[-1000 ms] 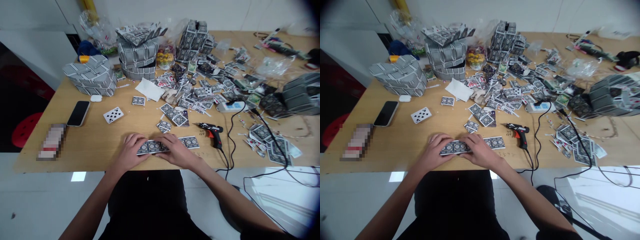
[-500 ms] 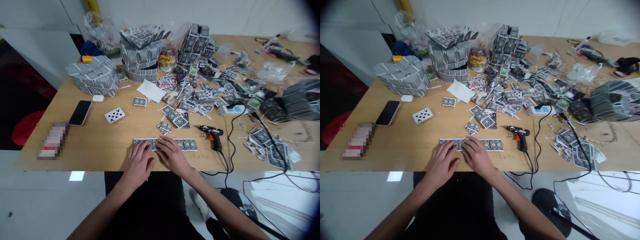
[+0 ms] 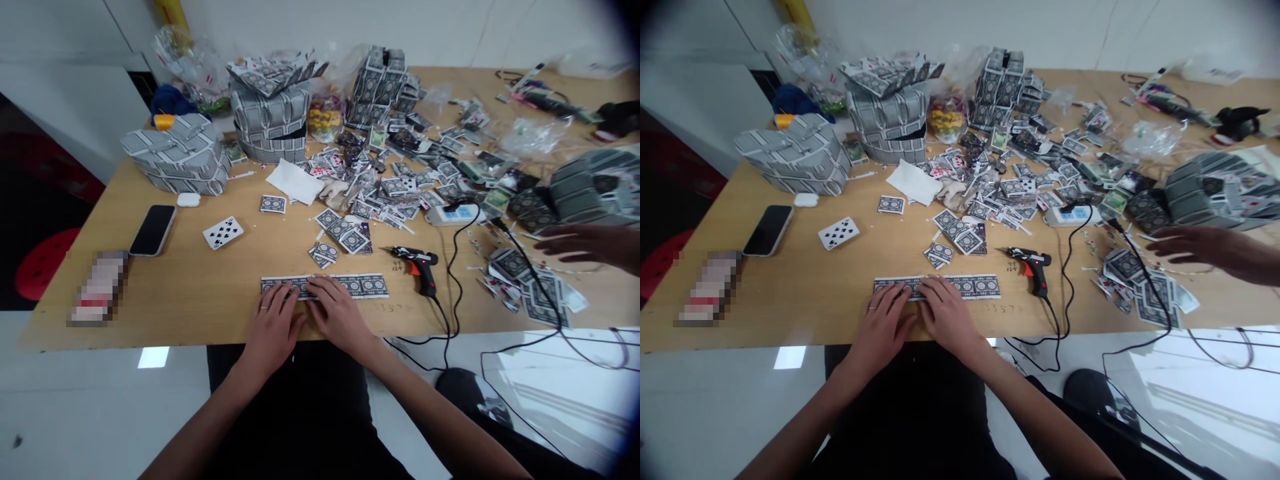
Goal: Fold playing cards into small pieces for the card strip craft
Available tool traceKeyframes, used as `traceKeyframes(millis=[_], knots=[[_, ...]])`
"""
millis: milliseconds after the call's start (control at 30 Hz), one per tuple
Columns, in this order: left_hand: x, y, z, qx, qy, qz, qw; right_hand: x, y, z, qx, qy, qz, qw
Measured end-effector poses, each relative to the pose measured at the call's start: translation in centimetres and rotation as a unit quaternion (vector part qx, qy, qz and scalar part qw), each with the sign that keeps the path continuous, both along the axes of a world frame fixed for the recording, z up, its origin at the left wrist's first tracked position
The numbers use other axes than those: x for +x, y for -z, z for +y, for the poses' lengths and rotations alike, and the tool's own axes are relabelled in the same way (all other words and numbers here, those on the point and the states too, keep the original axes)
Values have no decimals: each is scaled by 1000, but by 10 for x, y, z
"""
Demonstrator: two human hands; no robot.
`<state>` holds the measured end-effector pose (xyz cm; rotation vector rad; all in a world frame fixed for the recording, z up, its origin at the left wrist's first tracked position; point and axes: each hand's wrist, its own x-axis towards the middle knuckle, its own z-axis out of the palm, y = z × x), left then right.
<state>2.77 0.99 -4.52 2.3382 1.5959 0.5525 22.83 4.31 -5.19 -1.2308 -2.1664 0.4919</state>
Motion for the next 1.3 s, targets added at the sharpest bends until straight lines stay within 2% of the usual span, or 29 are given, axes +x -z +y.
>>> traceKeyframes(millis=[233,367,433,500,567,667,800,933,1133,1300], knots=[[-2,-6,4,-17,-6,11,1000,-2,1,-3,-10,11,8,1000],[-16,-10,15,-21,29,-28,999,-3,-1,-4,-9,15,5,1000],[-36,-13,27,-20,35,-72,997,-4,-2,-4,-9,15,5,1000],[-62,-18,46,25,-5,-69,997,-4,-3,-4,-7,18,4,1000],[-92,-23,68,74,-55,-17,996,-5,-3,-3,-13,21,5,1000],[-130,-27,97,91,-126,89,984,-5,-4,-3,-15,25,12,999],[-158,-19,121,75,-140,124,979,-5,-3,-3,-2,27,26,999],[-162,-13,134,44,-138,175,974,-3,2,-4,9,25,44,999],[-156,-29,150,-41,-110,197,973,0,9,-2,37,18,58,997],[-161,-30,160,-69,-107,186,974,0,7,-3,66,1,65,996]])
